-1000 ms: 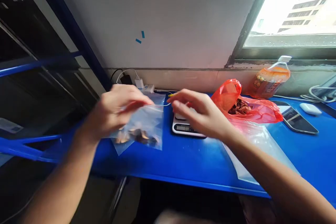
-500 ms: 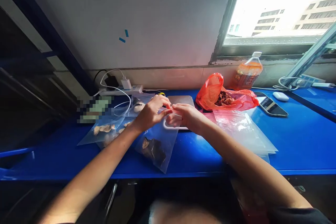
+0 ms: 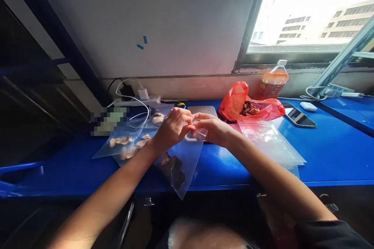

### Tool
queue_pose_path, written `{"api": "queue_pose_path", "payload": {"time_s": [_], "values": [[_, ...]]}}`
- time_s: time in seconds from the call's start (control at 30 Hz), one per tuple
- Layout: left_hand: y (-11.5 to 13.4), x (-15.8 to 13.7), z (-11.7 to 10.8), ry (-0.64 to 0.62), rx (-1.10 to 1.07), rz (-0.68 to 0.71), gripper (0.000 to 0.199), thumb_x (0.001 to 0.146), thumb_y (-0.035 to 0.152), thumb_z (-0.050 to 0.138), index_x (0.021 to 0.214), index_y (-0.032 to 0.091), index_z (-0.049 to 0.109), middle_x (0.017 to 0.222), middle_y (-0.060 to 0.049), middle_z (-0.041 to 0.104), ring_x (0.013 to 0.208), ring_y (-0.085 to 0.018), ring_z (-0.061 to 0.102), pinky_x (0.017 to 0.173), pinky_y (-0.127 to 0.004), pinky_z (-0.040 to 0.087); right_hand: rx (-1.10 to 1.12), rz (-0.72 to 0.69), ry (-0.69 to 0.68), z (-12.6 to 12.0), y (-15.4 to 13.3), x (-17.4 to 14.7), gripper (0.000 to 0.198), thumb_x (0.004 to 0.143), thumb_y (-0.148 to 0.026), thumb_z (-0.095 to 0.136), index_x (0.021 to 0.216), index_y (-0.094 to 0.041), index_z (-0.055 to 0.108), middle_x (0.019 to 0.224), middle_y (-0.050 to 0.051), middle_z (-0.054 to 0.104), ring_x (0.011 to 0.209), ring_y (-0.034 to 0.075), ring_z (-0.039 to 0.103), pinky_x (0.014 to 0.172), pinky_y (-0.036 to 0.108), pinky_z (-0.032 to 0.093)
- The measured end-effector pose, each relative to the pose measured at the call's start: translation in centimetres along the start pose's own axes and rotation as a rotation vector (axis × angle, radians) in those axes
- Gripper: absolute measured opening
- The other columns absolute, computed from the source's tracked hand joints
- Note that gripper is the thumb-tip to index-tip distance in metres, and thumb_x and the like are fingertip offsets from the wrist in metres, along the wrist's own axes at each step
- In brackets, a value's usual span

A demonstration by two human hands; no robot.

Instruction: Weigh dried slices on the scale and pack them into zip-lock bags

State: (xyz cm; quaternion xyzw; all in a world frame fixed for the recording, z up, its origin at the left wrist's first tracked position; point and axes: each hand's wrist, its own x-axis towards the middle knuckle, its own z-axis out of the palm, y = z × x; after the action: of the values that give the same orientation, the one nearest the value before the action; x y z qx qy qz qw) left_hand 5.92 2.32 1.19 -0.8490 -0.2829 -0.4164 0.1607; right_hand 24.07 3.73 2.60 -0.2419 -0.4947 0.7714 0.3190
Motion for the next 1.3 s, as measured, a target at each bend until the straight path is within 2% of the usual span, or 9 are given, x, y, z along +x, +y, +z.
{"api": "queue_pose_path", "payload": {"time_s": [0.17,0.3,0.4,0.47,0.6,0.83,1.0,1.2,1.3], "values": [[0.2,0.6,-0.7,-0.154,-0.094,-0.020,0.013,0.092,0.029,0.058,0.084,0.018,0.057,0.097,-0.007,0.061,0.092,-0.020,0.053,0.087,-0.037,0.048,-0.047,-0.087,0.057,-0.6,0.7,0.5,0.022,0.058,-0.020,0.069,0.077,-0.018,0.057,0.066,-0.004,0.058,0.063,0.011,0.053,0.064,0.025,0.040],[0.3,0.7,-1.1,-0.258,-0.104,-0.052,0.006,0.087,0.013,0.059,0.085,0.019,0.058,0.101,-0.007,0.060,0.099,-0.021,0.050,0.091,-0.037,0.046,-0.237,-0.151,0.080,-0.7,1.1,0.6,0.027,0.060,-0.023,0.069,0.080,-0.019,0.051,0.067,-0.006,0.055,0.060,0.009,0.049,0.058,0.023,0.034],[0.5,0.6,-1.1,-0.299,-0.149,-0.038,0.009,0.085,0.011,0.059,0.084,0.019,0.059,0.098,-0.006,0.059,0.097,-0.021,0.049,0.089,-0.035,0.046,-0.482,-0.181,0.047,-0.9,1.0,0.5,0.024,0.064,-0.025,0.067,0.078,-0.019,0.049,0.065,-0.007,0.051,0.057,0.008,0.042,0.053,0.022,0.027],[0.6,0.7,-1.2,-0.325,-0.184,-0.035,0.009,0.085,0.012,0.059,0.082,0.020,0.059,0.098,-0.006,0.061,0.098,-0.021,0.049,0.091,-0.034,0.046,-0.662,-0.233,0.116,-1.1,0.8,0.4,0.018,0.066,-0.025,0.064,0.074,-0.018,0.050,0.061,-0.007,0.046,0.056,0.008,0.037,0.051,0.023,0.023],[0.4,0.7,-1.6,-0.378,-0.217,-0.111,0.006,0.089,0.017,0.058,0.084,0.021,0.059,0.090,-0.004,0.064,0.097,-0.020,0.051,0.090,-0.036,0.045,-0.822,-0.312,0.199,-1.4,0.3,0.2,0.005,0.070,-0.021,0.053,0.069,-0.017,0.057,0.062,-0.004,0.048,0.059,0.010,0.039,0.053,0.024,0.026],[-1.1,0.1,-1.6,-0.320,0.011,-0.216,0.007,0.091,0.021,0.052,0.087,0.020,0.058,0.094,-0.005,0.067,0.104,-0.025,0.055,0.093,-0.043,0.038,-0.929,-0.331,0.157,0.0,-0.2,-1.2,0.028,0.082,-0.045,0.061,0.089,-0.018,0.062,0.082,0.003,0.063,0.074,0.015,0.055,0.063,0.026,0.038],[-0.9,0.2,-1.6,-0.386,0.036,-0.207,0.010,0.093,0.023,0.049,0.088,0.020,0.057,0.095,-0.005,0.068,0.110,-0.025,0.055,0.098,-0.047,0.032,-1.161,-0.394,0.234,0.1,0.4,-1.0,0.032,0.084,-0.049,0.060,0.073,-0.019,0.055,0.070,0.001,0.060,0.064,0.013,0.051,0.059,0.026,0.033],[-1.8,0.4,-2.1,-0.377,0.133,-0.217,0.007,0.090,0.025,0.054,0.092,0.023,0.061,0.099,-0.003,0.070,0.115,-0.028,0.053,0.101,-0.052,0.027,-1.156,-0.570,0.312,0.2,-0.3,-1.4,0.044,0.086,-0.052,0.057,0.058,-0.018,0.049,0.061,0.000,0.050,0.058,0.011,0.045,0.057,0.026,0.032],[-3.2,0.2,-2.5,-0.275,0.220,-0.234,0.010,0.092,0.027,0.053,0.090,0.024,0.063,0.097,-0.003,0.072,0.109,-0.028,0.057,0.098,-0.052,0.032,-1.058,-0.617,0.347,0.3,-1.0,-2.0,0.034,0.087,-0.047,0.057,0.069,-0.018,0.057,0.067,0.000,0.053,0.062,0.012,0.048,0.059,0.026,0.034]]}}
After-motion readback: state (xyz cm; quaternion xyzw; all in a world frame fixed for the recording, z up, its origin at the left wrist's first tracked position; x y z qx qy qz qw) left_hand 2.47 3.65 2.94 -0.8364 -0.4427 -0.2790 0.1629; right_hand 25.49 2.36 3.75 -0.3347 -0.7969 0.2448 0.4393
